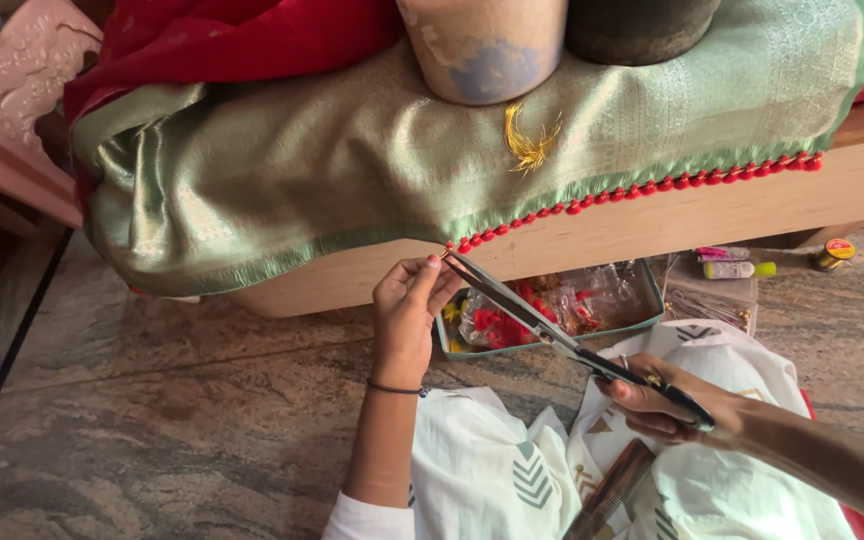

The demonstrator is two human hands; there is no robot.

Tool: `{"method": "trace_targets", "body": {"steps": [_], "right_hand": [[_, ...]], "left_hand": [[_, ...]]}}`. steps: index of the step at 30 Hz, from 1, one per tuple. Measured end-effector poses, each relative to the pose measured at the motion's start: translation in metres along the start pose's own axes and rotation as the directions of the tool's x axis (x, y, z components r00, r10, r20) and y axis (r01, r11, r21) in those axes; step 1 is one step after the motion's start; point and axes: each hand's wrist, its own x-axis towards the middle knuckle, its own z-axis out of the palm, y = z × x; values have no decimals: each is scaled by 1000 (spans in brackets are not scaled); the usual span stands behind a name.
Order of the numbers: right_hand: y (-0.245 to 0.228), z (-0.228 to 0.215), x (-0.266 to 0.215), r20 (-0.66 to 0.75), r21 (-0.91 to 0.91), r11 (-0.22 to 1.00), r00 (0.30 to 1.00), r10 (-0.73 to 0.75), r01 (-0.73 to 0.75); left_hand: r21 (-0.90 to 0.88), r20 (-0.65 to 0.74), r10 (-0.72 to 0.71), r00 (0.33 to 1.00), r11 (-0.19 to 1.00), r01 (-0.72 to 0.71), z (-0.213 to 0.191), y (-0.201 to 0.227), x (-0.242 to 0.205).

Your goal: Hand-stitching or attaching decorative red pom-pom trim to the edge of a green fabric piece.

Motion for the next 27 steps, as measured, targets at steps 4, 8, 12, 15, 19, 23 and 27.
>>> {"method": "trace_targets", "body": {"steps": [4,8,12,15,19,23,27], "right_hand": [[-6,1,3,-15,-3,1000,1000,-17,17],[-8,2,5,-45,-29,1000,999,-8,7],[1,-3,8,-12,-26,998,998,-60,60],[-7,2,7,-198,-109,989,977,81,-104],[-13,2,8,-179,-177,978,981,76,-108],[-20,8,9,-166,-229,968,984,62,-99],[-21,11,11,-182,-264,959,981,60,-107]], "left_hand": [[-21,42,57,997,998,-56,3,-1,-2],[-32,17,40,999,999,-39,3,-3,-2],[-50,24,48,999,998,-46,-1,-9,0],[-44,18,47,999,998,-47,0,-9,0],[-39,4,46,999,998,-46,2,-8,0],[-43,1,50,999,998,-50,2,-7,0],[-37,-24,40,999,998,-40,3,-7,0]]}}
